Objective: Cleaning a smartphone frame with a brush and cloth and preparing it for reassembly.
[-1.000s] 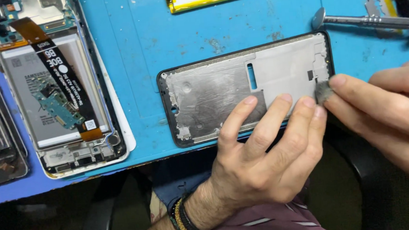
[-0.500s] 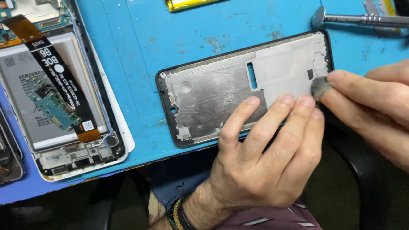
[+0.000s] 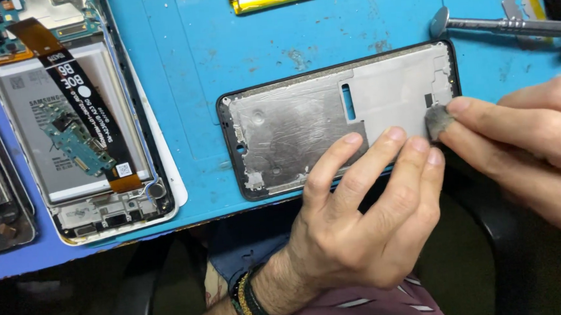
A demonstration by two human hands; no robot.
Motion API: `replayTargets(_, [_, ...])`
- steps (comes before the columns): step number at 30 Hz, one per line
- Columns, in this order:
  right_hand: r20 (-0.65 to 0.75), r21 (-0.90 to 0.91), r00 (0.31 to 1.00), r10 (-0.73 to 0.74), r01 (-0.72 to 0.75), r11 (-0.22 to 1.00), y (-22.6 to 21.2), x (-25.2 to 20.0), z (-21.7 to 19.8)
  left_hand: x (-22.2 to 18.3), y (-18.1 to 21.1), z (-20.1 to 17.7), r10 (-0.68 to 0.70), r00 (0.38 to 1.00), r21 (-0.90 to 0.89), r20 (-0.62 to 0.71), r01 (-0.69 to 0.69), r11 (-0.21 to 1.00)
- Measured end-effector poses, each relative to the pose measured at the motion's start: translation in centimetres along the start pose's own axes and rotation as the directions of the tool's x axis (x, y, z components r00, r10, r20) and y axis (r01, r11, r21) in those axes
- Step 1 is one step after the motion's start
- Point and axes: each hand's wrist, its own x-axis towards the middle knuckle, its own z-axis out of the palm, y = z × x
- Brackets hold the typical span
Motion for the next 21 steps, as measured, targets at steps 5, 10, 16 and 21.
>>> replayTargets(5, [-0.004,0.004,0.995,0.097,-0.097,0.995,-0.3,-0.5,0.2,-0.2,-0.1,-0.1,0.002,1.0,-0.018,-0.002,-0.002,1.0])
replayTargets(10, [0.006,-0.014,1.0,0.022,-0.022,1.0,-0.4,-0.7,0.0,-0.2,0.0,-0.1,0.0,1.0,-0.033,0.003,0.0,0.999])
replayTargets(16, [-0.01,0.046,0.992,0.129,-0.129,0.991,-0.2,-1.5,0.7,-0.1,-0.2,-0.2,0.01,1.0,-0.017,0.008,-0.01,1.0])
replayTargets(21, [-0.047,0.04,0.998,0.046,-0.045,0.998,0.1,-0.2,0.3,0.0,-0.1,0.0,0.013,1.0,-0.016,0.008,-0.013,1.0])
